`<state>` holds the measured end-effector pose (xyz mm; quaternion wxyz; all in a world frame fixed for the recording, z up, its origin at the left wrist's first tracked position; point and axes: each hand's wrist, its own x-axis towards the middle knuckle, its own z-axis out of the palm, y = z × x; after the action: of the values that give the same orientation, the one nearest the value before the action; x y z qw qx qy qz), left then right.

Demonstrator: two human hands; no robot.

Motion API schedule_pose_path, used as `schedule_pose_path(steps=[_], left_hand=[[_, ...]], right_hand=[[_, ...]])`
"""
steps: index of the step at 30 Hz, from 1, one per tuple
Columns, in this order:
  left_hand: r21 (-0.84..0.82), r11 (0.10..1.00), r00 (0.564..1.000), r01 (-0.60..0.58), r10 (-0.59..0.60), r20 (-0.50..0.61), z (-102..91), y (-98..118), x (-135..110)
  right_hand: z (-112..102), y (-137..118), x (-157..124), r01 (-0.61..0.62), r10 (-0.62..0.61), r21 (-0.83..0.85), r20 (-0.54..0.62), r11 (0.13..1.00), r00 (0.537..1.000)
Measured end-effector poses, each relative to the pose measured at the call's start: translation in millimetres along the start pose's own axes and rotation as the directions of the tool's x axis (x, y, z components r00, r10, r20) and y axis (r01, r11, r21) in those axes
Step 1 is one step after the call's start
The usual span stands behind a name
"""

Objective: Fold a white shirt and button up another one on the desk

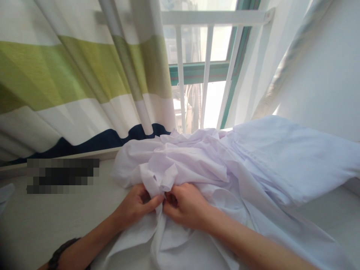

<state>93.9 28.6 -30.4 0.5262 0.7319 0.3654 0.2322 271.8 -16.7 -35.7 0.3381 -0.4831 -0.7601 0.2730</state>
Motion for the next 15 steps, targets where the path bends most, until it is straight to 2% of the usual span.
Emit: schedule_pose_path(steps=[3,6,10,12,15], left_hand=[[0.127,0.992,0.999,-0.017,0.023,-0.046,3.7,4.0,-0.2],[0.143,0.990,0.998,-0.003,0.012,-0.066,4.3,8.4,0.5],[-0.053,0.997,0.997,0.059,-0.061,-0.044,2.1,5.8,3.8],[-0.168,0.982,0.994,0.088,-0.097,-0.050,0.8,2.1,5.5],[-0.272,0.955,0.989,0.119,-0.138,-0.053,-0.3,-1.4,6.2]], right_hand=[[-2.1,1.0,-0.5,0.016,-0.018,0.056,0.045,0.998,0.999],[-5.5,2.4,-0.2,-0.008,-0.008,0.175,0.087,0.984,0.996],[-14.3,4.1,0.7,-0.069,0.028,0.350,0.122,0.934,0.992],[-20.3,4.8,1.0,-0.112,0.020,0.420,0.216,0.900,0.976],[-28.1,4.9,1.6,-0.201,0.012,0.441,0.396,0.875,0.918]])
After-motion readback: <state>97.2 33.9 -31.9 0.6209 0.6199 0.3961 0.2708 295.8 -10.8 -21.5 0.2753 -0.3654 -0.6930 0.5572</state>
